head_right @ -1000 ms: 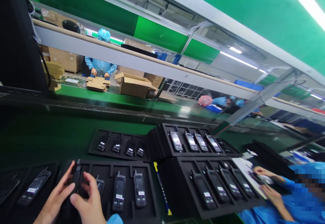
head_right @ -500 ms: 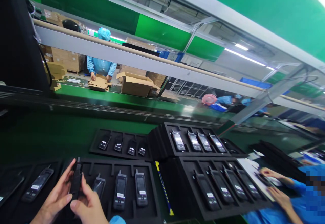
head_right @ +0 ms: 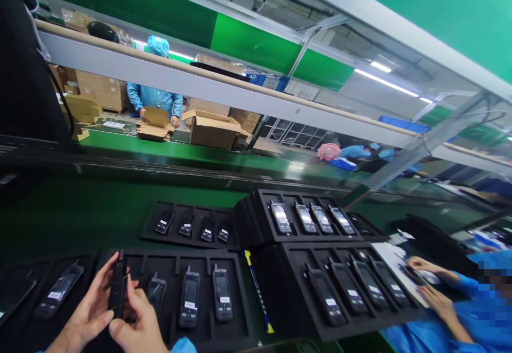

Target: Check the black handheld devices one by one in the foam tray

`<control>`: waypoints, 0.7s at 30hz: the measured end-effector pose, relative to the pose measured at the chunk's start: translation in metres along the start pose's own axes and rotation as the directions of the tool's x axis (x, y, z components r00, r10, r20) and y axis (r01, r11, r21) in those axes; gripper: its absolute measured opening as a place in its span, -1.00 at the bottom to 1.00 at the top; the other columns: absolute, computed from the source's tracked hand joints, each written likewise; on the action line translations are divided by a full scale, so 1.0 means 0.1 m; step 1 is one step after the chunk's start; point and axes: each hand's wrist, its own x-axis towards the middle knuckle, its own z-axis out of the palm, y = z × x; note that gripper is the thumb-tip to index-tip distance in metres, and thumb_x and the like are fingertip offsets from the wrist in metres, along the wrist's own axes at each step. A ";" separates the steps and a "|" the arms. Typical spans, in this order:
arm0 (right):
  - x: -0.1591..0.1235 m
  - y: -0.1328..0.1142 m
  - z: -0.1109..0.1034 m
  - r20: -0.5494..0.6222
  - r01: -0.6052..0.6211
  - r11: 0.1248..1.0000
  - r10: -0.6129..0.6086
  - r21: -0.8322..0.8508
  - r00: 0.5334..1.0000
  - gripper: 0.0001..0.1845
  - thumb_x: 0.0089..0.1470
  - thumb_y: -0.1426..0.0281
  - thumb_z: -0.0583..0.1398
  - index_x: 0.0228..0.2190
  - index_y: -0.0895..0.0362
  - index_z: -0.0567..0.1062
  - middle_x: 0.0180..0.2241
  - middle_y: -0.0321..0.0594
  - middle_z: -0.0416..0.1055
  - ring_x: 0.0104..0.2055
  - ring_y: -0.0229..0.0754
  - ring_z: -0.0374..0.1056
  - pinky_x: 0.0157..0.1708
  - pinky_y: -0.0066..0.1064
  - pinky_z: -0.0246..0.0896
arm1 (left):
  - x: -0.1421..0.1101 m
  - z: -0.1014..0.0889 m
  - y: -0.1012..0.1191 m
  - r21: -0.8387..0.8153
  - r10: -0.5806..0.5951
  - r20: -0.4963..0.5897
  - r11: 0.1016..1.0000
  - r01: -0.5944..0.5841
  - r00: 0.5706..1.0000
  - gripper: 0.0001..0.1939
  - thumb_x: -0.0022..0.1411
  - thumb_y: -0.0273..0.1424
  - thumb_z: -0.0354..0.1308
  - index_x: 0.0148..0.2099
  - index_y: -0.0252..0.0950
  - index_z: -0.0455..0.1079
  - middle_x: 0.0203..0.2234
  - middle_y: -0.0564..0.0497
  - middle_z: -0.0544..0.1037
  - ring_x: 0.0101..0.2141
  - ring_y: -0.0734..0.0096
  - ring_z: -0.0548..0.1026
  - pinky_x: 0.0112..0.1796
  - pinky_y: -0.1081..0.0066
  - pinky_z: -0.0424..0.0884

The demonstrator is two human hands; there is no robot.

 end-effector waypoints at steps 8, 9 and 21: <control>-0.02 0.11 -0.07 -0.007 -0.009 0.999 0.008 -0.051 1.000 0.07 -0.14 -0.24 0.38 0.27 -0.01 0.30 -0.12 -0.16 0.28 -0.19 -0.10 0.30 -0.19 -0.30 0.30 | 0.02 -0.10 -0.04 0.017 -0.061 0.059 0.998 0.060 0.996 0.27 -0.16 0.06 0.44 0.41 -0.03 -0.26 0.26 -0.24 0.20 0.21 -0.15 0.33 0.12 0.15 0.42; -0.02 0.11 -0.07 0.003 -0.026 0.999 0.026 -0.020 1.000 0.07 -0.16 -0.22 0.39 0.27 -0.02 0.30 -0.12 -0.17 0.28 -0.18 -0.10 0.31 -0.17 -0.30 0.30 | 0.02 -0.12 -0.03 0.027 -0.064 0.056 0.998 0.063 0.996 0.27 -0.16 0.07 0.44 0.41 -0.02 -0.26 0.26 -0.24 0.20 0.19 -0.16 0.34 0.12 0.14 0.42; 0.03 0.24 -0.12 -0.045 -0.067 0.998 0.068 0.020 0.997 -0.08 -0.22 -0.15 0.46 0.11 0.03 0.52 -0.24 -0.27 0.32 -0.20 -0.12 0.31 -0.14 -0.33 0.27 | 0.08 -0.15 -0.19 0.090 -0.112 0.008 0.990 0.110 0.994 0.30 -0.16 0.11 0.40 0.43 -0.13 -0.27 0.26 -0.26 0.23 0.16 -0.11 0.38 0.09 0.17 0.42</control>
